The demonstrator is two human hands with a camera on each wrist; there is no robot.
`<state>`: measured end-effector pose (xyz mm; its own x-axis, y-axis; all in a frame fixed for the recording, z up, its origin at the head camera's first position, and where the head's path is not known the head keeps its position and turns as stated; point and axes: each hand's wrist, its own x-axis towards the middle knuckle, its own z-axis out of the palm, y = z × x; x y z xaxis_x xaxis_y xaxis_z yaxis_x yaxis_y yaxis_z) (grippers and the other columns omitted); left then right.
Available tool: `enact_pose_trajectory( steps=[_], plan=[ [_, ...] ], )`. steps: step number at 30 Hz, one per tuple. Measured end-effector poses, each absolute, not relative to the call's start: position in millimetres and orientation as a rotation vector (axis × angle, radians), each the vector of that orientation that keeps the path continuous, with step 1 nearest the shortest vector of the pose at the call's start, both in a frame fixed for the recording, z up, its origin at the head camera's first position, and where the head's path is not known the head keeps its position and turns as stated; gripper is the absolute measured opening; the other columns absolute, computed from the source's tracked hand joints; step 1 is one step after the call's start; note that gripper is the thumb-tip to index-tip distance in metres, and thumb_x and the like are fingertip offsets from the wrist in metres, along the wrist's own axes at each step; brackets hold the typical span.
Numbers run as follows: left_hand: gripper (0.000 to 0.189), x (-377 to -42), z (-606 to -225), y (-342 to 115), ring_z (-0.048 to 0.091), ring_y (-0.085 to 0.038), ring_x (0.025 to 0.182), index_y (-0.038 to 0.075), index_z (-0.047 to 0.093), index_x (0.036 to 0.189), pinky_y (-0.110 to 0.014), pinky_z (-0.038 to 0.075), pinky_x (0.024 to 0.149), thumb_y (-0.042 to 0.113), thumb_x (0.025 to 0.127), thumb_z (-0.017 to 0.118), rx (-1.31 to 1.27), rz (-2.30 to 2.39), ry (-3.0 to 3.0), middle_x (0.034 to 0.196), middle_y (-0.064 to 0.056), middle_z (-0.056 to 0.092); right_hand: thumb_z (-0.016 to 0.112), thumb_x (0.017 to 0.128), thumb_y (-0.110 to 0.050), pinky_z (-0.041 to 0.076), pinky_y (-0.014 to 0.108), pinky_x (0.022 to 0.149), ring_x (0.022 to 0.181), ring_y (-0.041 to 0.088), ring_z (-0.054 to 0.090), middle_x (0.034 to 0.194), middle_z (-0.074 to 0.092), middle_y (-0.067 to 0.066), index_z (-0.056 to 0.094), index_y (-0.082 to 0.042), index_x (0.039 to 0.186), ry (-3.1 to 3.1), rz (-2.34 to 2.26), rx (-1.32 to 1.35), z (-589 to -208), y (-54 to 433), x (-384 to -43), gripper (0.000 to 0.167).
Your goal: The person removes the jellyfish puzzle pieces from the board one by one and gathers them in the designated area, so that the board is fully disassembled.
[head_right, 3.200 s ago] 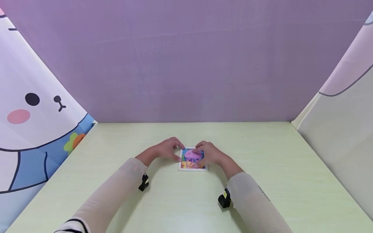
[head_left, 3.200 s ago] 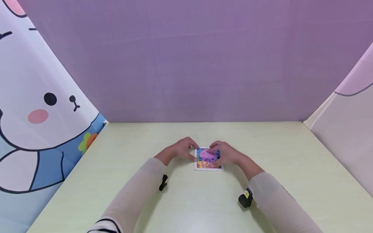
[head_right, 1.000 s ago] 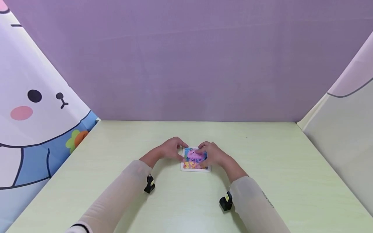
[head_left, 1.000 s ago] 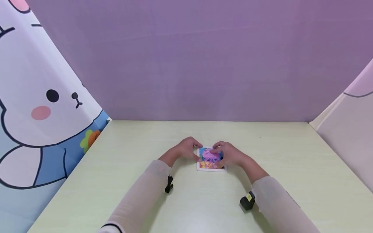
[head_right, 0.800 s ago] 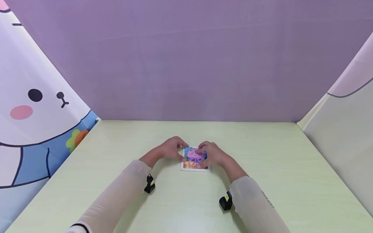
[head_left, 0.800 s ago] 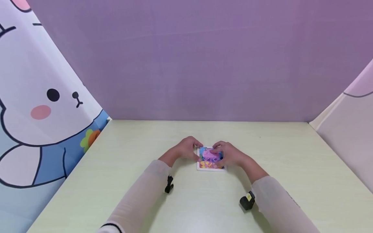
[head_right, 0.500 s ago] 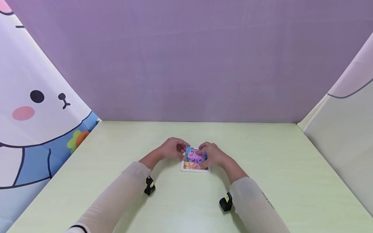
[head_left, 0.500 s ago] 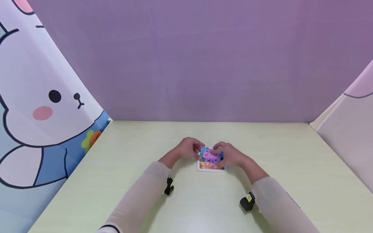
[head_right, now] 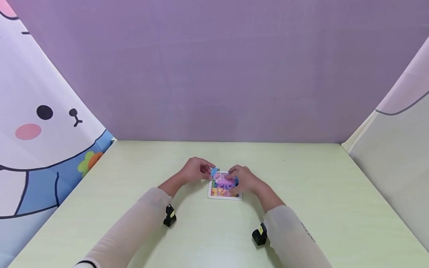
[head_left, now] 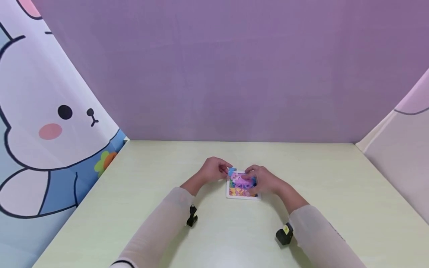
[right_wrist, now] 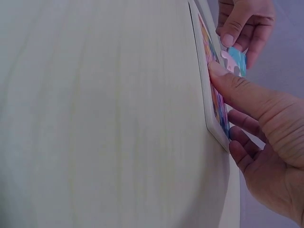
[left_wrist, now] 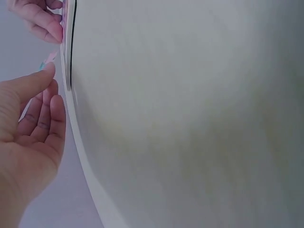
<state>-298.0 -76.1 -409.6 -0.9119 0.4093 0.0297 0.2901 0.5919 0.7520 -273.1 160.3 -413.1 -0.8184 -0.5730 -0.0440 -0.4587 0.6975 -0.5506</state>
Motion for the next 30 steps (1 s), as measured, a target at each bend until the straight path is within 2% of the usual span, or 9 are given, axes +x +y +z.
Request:
enact_pose_trajectory(
  steps=[20,30],
  plan=[
    [0.031,-301,-406,-112,0.066,-0.014,0.080,0.003,0.074,0.109,-0.028,0.055,0.076,-0.001,0.078,0.079,0.556,1.264,2.728,0.084,-0.002,0.071,0.084,0.078,-0.023,0.030,0.059,0.106,0.129,0.040,0.038,0.138,0.049,0.015,0.065,-0.006,0.127,2.705,-0.796,-0.817,-412,161,-274,0.055],
    [0.035,-306,-408,-126,0.067,-0.015,0.080,0.003,0.074,0.110,-0.028,0.056,0.074,-0.005,0.077,0.079,0.458,1.292,2.707,0.084,-0.003,0.071,0.084,0.077,-0.023,0.030,0.058,0.107,0.129,0.040,0.038,0.137,0.049,0.014,0.065,-0.006,0.127,2.703,-0.806,-0.799,-412,161,-275,0.055]
  ],
)
